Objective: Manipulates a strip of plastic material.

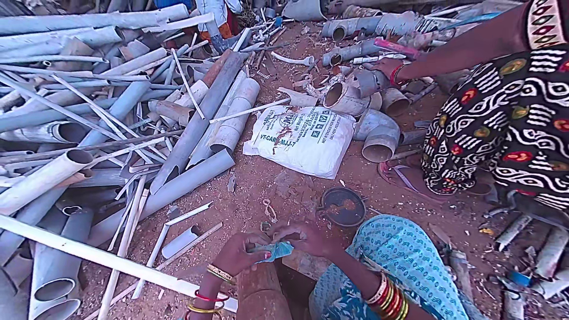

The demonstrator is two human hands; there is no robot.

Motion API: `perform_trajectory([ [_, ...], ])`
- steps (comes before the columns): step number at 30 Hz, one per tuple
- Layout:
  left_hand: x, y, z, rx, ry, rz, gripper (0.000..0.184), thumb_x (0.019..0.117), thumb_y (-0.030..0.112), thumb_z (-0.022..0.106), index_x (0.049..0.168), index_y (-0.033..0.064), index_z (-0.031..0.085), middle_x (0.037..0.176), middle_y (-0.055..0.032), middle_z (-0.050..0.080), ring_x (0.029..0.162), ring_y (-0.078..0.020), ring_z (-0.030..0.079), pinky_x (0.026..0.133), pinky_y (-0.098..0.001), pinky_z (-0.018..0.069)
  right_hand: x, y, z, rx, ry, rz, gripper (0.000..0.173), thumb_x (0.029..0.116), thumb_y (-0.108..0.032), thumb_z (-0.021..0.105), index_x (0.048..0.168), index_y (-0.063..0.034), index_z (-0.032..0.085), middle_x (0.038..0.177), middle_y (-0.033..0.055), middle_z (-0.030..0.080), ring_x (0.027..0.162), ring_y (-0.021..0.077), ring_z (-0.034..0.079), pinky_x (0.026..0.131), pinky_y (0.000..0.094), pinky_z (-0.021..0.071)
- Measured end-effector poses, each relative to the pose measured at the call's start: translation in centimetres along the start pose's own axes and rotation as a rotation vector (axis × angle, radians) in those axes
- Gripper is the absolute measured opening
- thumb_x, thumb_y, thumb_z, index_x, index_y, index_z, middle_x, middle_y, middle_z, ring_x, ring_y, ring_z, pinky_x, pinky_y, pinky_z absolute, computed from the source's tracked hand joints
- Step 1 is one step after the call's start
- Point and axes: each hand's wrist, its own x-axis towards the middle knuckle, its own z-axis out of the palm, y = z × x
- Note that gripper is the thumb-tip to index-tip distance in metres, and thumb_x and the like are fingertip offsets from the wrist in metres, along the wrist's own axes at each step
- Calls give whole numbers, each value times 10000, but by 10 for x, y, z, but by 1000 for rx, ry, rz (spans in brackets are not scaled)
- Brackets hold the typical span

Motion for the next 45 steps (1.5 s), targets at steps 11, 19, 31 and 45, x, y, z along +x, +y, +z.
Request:
perform_trajectory([
  [11,8,-2,10,-82,215,17,213,913,62,716,1106,-22,683,608,81,602,470,17,547,481,-146,478,2,5,18,183,253,167,162,972,34,493,1056,71,627,892,-38,654,790,-74,599,765,135,512],
  [19,17,-6,24,335,454,51,368,935,303,724,1138,-3,733,730,-112,686,613,-223,649,659,-444,549,6,-13,25,467,433,389,171,1011,43,458,1117,41,592,818,-16,661,654,33,652,640,206,579],
  [31,38,-24,68,1162,973,490,219,844,225,738,835,6,738,589,-140,639,465,-296,642,420,-405,491,10,-26,19,671,613,450,93,1005,23,532,992,2,622,756,22,668,578,78,630,545,214,550],
  [45,25,-10,27,-458,7,253,443,924,26,619,1355,-54,558,862,46,752,657,-21,681,631,-190,583,-3,-20,18,302,275,113,351,884,50,643,1234,38,634,986,-26,733,812,4,687,759,194,588],
])
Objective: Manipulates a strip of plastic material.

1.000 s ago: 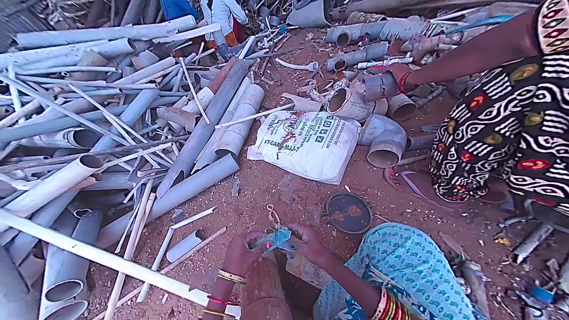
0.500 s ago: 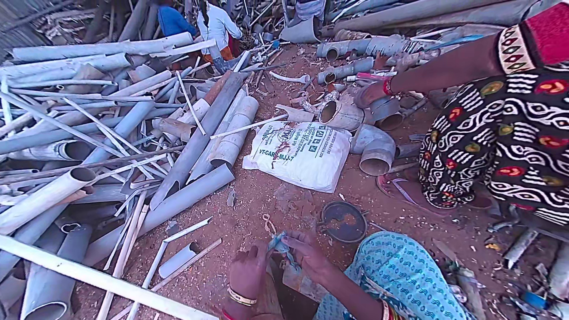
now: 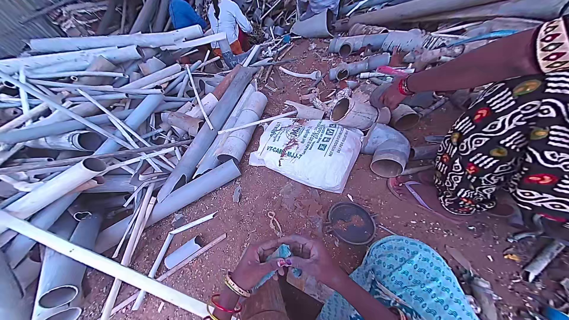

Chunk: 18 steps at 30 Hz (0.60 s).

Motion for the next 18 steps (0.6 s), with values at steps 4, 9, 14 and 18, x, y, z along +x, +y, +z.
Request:
perform_trajectory([
  [4,-2,1,0,-3,69,12,547,873,-27,648,1397,-90,503,839,54,751,592,-1,655,555,-160,556,1,1,-7,86,-11,94,260,954,21,546,1193,10,648,917,-64,730,756,3,681,713,194,583],
  [9,-4,2,2,8,142,6,172,878,-1,664,1039,26,719,698,83,724,543,3,651,527,-160,555,1,0,-2,-29,65,63,103,894,36,626,946,-36,679,824,-116,680,734,-67,628,700,133,533],
  [14,-4,3,1,16,193,-5,89,871,12,676,884,96,703,653,78,708,525,-4,650,515,-160,551,3,1,-7,-81,70,23,55,884,-12,643,913,-57,636,787,-122,625,695,-79,583,655,117,495],
  [18,-2,3,3,45,284,-50,69,868,6,672,907,57,697,700,68,705,543,-5,641,544,-169,563,3,-3,-6,-542,11,2,143,876,-32,664,984,60,653,844,120,630,744,143,572,693,289,475],
])
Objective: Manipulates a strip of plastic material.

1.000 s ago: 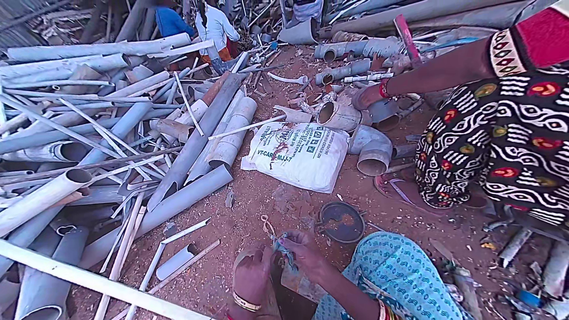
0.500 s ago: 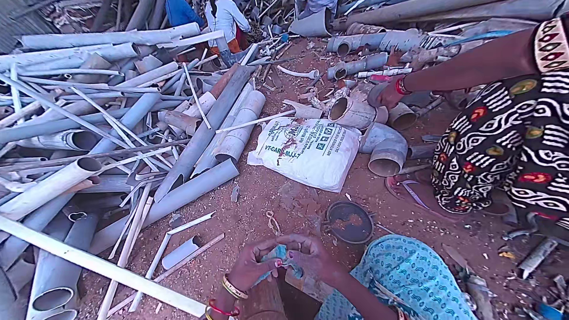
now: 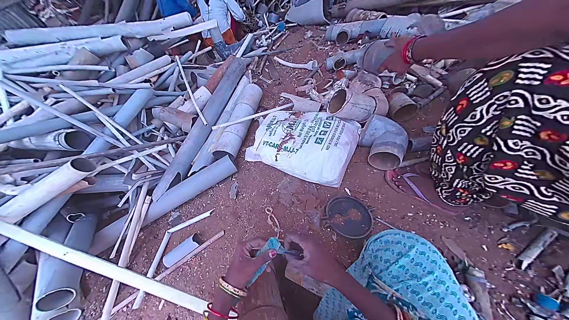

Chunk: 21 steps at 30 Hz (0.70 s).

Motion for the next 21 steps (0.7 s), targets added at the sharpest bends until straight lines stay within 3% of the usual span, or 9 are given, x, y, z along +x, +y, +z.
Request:
perform_trajectory([
  [2,0,-1,1,-11,49,17,93,860,-11,666,861,74,703,641,74,691,514,-1,631,521,-166,550,0,-5,6,-210,43,-19,188,863,-37,670,1016,71,674,865,228,660,768,336,648,692,463,519],
  [4,0,5,0,-46,162,42,144,871,-44,631,833,76,702,617,63,687,496,-6,624,503,-165,540,0,-9,7,-308,-9,25,243,902,-72,664,1099,69,674,920,276,665,825,423,669,724,535,531],
  [8,-11,39,-29,-35,431,149,228,885,-101,570,836,77,703,638,59,703,503,-9,632,493,-167,546,9,-2,-4,-480,-465,295,460,1025,-112,583,1462,6,500,1207,326,629,1132,496,616,961,606,469],
  [10,-25,63,-53,42,508,232,247,875,-88,564,835,104,714,651,72,712,521,-5,644,498,-169,553,14,9,-7,-573,-589,371,481,1029,-93,568,1498,-42,471,1251,310,620,1176,490,602,979,617,459],
  [12,-40,92,-79,158,537,318,253,860,-47,578,820,160,717,668,94,721,553,-1,665,521,-170,569,19,13,-17,-639,-561,450,417,1034,-86,560,1443,-15,524,1279,301,619,1212,480,591,1001,616,452],
  [14,-51,127,-105,326,572,391,184,861,19,630,853,180,717,689,117,725,568,6,673,517,-167,573,26,6,-36,-707,-417,553,395,1040,-84,547,1424,3,521,1276,304,613,1212,477,590,993,598,461],
  [16,-54,168,-137,530,604,465,75,884,123,680,943,165,700,744,153,715,611,24,669,541,-158,571,31,1,-60,-753,-258,639,447,1015,-58,564,1456,-8,505,1286,316,606,1211,498,587,968,620,475],
  [18,-49,211,-182,716,498,516,144,929,247,706,1029,143,702,806,136,718,666,6,689,584,-173,591,27,0,-81,-735,-154,700,439,1000,-21,556,1436,8,514,1302,319,592,1233,503,566,978,631,461],
  [21,-13,275,-206,890,428,507,113,915,85,670,1018,38,676,763,63,705,617,-3,675,570,-163,583,18,5,-105,-693,-93,717,417,996,-68,603,1396,35,543,1304,330,593,1243,509,559,994,651,439],
])
